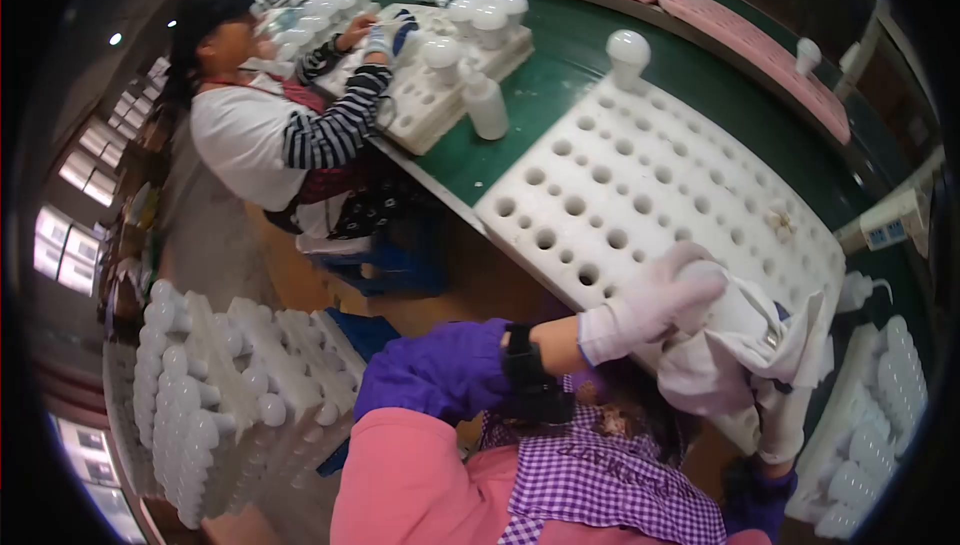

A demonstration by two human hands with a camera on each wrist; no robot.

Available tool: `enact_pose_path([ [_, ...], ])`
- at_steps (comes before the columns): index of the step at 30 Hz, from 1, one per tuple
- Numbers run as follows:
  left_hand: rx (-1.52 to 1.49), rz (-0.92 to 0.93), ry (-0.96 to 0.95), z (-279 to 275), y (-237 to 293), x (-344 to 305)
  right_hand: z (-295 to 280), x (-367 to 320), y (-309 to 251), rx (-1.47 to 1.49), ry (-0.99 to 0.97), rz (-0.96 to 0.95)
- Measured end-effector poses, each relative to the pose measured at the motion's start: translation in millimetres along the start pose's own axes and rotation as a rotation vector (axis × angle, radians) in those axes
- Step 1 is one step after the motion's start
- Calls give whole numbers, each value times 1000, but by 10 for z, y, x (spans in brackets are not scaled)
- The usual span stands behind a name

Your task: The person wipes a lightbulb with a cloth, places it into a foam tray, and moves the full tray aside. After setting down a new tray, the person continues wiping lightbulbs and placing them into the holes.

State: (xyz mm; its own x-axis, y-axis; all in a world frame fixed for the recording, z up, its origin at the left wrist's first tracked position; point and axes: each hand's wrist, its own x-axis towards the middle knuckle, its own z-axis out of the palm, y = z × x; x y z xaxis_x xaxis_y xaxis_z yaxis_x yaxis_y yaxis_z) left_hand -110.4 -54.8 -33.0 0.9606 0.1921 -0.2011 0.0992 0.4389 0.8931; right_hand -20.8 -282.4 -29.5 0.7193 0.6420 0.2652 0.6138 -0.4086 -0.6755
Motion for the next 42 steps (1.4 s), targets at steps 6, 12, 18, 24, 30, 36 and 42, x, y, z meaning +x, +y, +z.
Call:
enact_pose_path([
  [6, 31, 238, -110, -31, -131, -120, 229, -8, 295, -354, 280, -132],
  [12, 928, 1021, -113, -240, -259, -39, 196, 71, 135, 865, 136, 371],
  [18, 726, 631, -24, -149, -267, -98, 163, 162, -146, 1243, 26, 697],
  [24, -177, -54, -100, -207, -189, -94, 3, 77, 116, 752, 244, 243],
  [30, -303, 60, 46, -421, -226, -59, -422, 236, -71, 298, 523, 298],
  [36, -336, 84, 45, -483, -216, -48, -447, 437, -196, -762, -86, -184],
  [42, -361, 90, -13, -507, -237, -7, -100, 730, -493, 331, -150, 142],
])
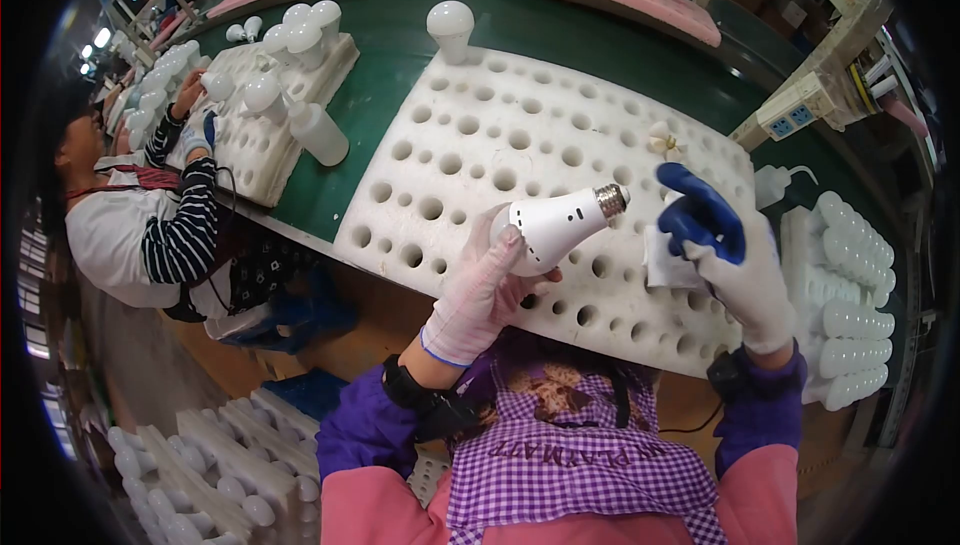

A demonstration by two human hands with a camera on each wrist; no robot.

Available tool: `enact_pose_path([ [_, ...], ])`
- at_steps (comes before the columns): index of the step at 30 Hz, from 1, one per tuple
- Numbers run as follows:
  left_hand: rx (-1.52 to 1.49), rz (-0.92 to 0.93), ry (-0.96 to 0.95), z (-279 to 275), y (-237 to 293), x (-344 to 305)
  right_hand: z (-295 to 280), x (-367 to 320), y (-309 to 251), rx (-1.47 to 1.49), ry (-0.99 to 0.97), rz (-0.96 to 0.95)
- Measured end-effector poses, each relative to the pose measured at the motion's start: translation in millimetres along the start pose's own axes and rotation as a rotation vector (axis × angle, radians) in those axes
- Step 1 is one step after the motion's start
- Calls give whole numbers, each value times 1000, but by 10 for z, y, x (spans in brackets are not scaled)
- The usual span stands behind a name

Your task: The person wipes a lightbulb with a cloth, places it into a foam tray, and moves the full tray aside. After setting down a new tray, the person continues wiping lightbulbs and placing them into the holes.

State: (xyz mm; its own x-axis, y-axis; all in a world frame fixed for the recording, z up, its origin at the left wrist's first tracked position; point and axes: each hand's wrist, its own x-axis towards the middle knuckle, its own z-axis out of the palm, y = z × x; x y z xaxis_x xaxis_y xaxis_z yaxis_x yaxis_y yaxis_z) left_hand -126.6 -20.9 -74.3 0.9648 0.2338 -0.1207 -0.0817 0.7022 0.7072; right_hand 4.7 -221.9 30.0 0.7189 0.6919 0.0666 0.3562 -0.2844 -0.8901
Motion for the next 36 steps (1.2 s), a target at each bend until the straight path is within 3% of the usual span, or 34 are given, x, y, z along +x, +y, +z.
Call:
enact_pose_path([
  [1, 0, 1, -1, -5, -16, 5, 72, 76, -46, 182, -67, 123],
  [3, -56, 44, -10, -19, -44, 13, 161, 207, 39, 406, -229, 117],
  [10, -22, 50, -62, -57, 38, -9, 411, 376, -107, 449, -246, 197],
  [12, -49, 18, -135, -119, 45, 25, 468, 400, -140, 388, -196, 86],
  [15, 31, -10, -113, -79, 103, 52, 445, 481, -203, 339, -191, 137],
  [18, 194, 22, -38, -104, 155, 88, 298, 780, -171, 155, 67, 33],
  [21, 262, 52, 41, -140, 182, 109, 43, 1289, 267, -24, 393, -166],
  [23, 325, -34, 68, -144, 248, 132, 29, 1373, 381, -104, 388, -241],
  [24, 360, -51, 80, -126, 314, 148, 124, 1277, 285, -53, 254, -90],
  [25, 363, -49, 84, -122, 403, 194, 250, 1224, 316, -55, 193, -85],
  [26, 487, -18, 78, -126, 529, 281, 396, 1139, 333, 175, 47, 22],
  [29, 813, 147, 109, -286, 941, 755, 795, 978, 670, 331, -93, 16],
  [31, 1178, 348, 246, -516, 1162, 1273, 926, 919, 858, 279, -89, -27],
  [32, 1345, 332, 324, -328, 1359, 1317, 924, 924, 848, 284, -85, -26],
  [34, 1704, 426, 307, -461, 1535, 1741, 903, 911, 811, 413, -87, 75],
  [36, 1880, 398, 306, -395, 1607, 2017, 903, 920, 834, 367, -74, 49],
])
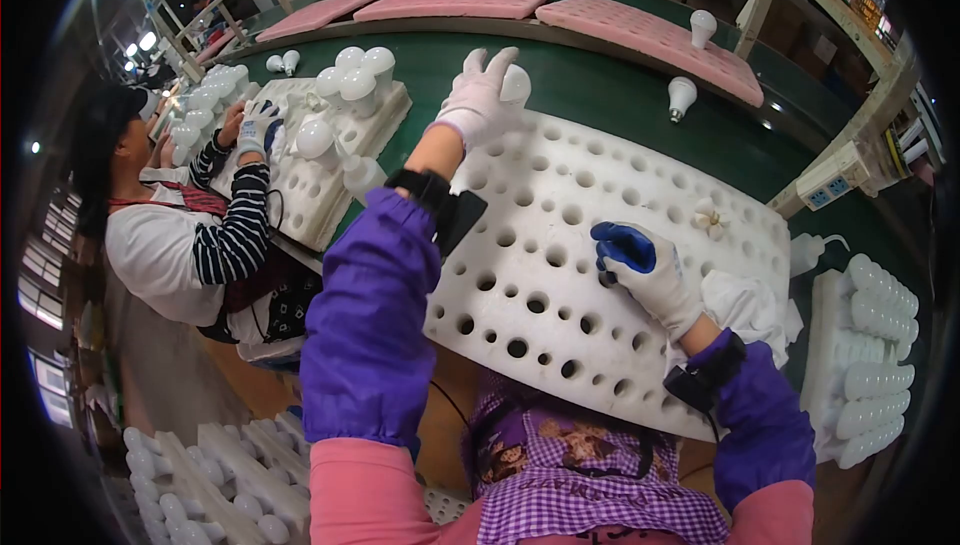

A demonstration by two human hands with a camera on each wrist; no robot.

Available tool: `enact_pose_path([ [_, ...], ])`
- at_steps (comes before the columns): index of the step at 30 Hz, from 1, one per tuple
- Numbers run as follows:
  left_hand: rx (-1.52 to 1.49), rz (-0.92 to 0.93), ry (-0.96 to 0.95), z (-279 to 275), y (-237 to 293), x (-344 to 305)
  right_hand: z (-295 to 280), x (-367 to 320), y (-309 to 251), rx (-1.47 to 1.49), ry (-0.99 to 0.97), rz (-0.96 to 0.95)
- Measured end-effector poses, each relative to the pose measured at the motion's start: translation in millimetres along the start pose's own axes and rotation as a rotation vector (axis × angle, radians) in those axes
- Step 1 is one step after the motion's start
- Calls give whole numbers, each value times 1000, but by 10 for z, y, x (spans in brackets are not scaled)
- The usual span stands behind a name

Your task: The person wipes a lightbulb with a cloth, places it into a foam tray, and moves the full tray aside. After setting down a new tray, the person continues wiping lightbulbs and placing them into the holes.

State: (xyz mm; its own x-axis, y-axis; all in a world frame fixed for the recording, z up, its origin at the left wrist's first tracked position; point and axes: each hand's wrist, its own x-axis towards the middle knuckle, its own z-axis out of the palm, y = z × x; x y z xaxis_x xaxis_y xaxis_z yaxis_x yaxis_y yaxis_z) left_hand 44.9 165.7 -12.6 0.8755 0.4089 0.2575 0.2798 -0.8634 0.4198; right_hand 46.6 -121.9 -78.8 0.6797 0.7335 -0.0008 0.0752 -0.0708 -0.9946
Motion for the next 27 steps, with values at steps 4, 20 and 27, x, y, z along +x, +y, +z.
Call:
enact_pose_path([
  [4, 178, 25, -200, 70, -60, 374, 6, 13, 23, -34, -4, -28],
  [20, -1376, -103, 64, -8, 610, -1916, -82, -124, -287, 308, -288, -51],
  [27, -1454, -234, 21, 205, 805, -2286, -70, -542, -644, 304, -211, -35],
])
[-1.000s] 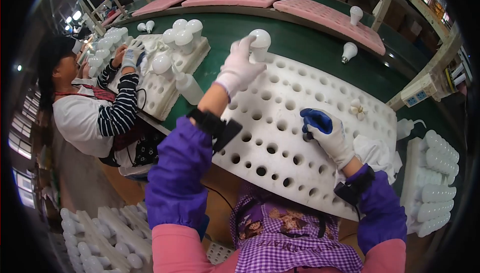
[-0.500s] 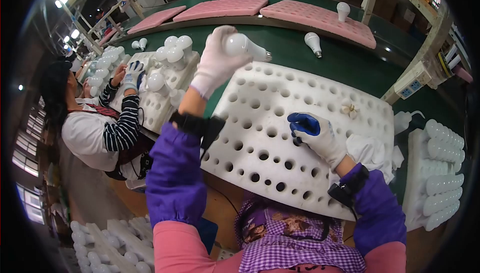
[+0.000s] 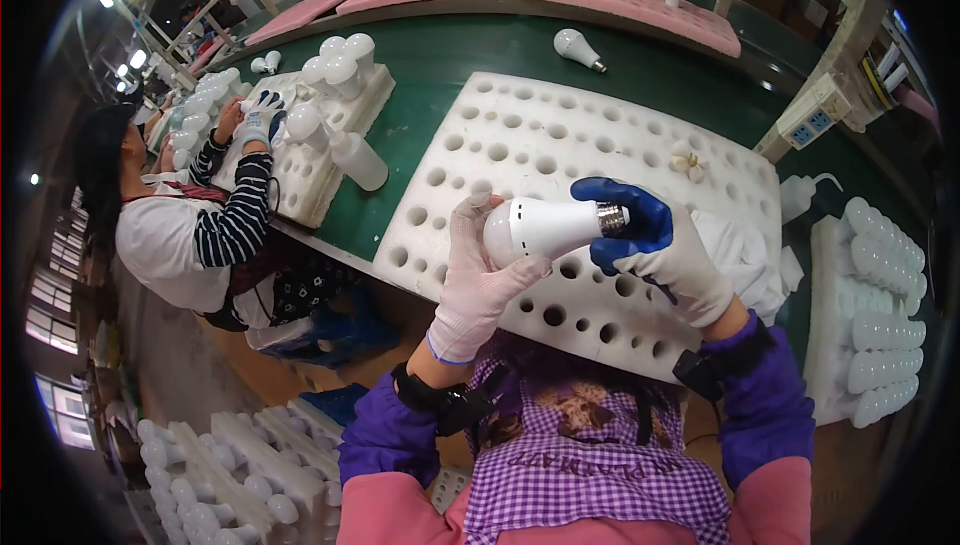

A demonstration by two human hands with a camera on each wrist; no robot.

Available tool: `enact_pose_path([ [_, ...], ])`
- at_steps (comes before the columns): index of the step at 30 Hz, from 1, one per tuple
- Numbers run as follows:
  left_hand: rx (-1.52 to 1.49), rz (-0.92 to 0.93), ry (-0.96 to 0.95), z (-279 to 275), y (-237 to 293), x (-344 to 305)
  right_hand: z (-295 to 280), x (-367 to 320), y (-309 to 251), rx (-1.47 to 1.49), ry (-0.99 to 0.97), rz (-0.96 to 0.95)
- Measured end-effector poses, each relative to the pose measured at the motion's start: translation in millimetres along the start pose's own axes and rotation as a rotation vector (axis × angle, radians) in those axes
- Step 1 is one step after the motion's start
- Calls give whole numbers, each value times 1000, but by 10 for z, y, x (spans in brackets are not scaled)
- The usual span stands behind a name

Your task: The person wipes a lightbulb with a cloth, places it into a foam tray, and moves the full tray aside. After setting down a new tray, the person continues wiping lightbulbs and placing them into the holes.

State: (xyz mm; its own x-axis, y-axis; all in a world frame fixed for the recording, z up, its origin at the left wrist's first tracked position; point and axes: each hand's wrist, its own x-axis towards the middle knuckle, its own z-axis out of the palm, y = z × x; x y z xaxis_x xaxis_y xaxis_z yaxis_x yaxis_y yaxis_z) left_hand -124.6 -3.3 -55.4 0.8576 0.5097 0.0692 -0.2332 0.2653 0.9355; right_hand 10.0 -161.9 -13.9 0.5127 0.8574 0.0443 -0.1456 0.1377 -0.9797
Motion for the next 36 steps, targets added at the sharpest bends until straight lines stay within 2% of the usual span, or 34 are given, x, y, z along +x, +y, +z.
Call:
enact_pose_path([
  [3, 24, -33, -93, -10, -14, -63, -19, -110, -9, -135, 69, 105],
  [5, -163, -305, -290, -12, 69, -83, -50, -160, 25, -75, 56, 83],
  [6, -165, -304, -290, -24, 34, -96, -57, -182, 31, -77, 55, 83],
  [8, -392, -490, -258, -64, -71, -146, -67, -226, 50, -8, 15, 90],
  [9, -396, -494, -256, -55, -87, -159, -87, -238, 77, -8, 16, 96],
  [11, -605, -603, -243, -26, -121, -160, -135, -253, 134, 99, 3, 105],
  [15, -651, -618, -190, 96, -80, -160, -119, -278, 116, 62, 36, 60],
  [18, -729, -658, -135, 131, -108, -143, -110, -274, 46, 32, 50, 120],
  [23, -877, -711, -240, 111, -192, -123, -86, -271, 19, 19, 101, 148],
  [30, -779, -677, -179, 111, -230, -154, -64, -250, 19, 24, 159, 197],
  [32, -757, -629, -261, 64, -270, -166, -49, -257, 3, 17, 165, 199],
  [36, -754, -611, -250, 64, -259, -187, -11, -269, 10, 40, 199, 201],
])
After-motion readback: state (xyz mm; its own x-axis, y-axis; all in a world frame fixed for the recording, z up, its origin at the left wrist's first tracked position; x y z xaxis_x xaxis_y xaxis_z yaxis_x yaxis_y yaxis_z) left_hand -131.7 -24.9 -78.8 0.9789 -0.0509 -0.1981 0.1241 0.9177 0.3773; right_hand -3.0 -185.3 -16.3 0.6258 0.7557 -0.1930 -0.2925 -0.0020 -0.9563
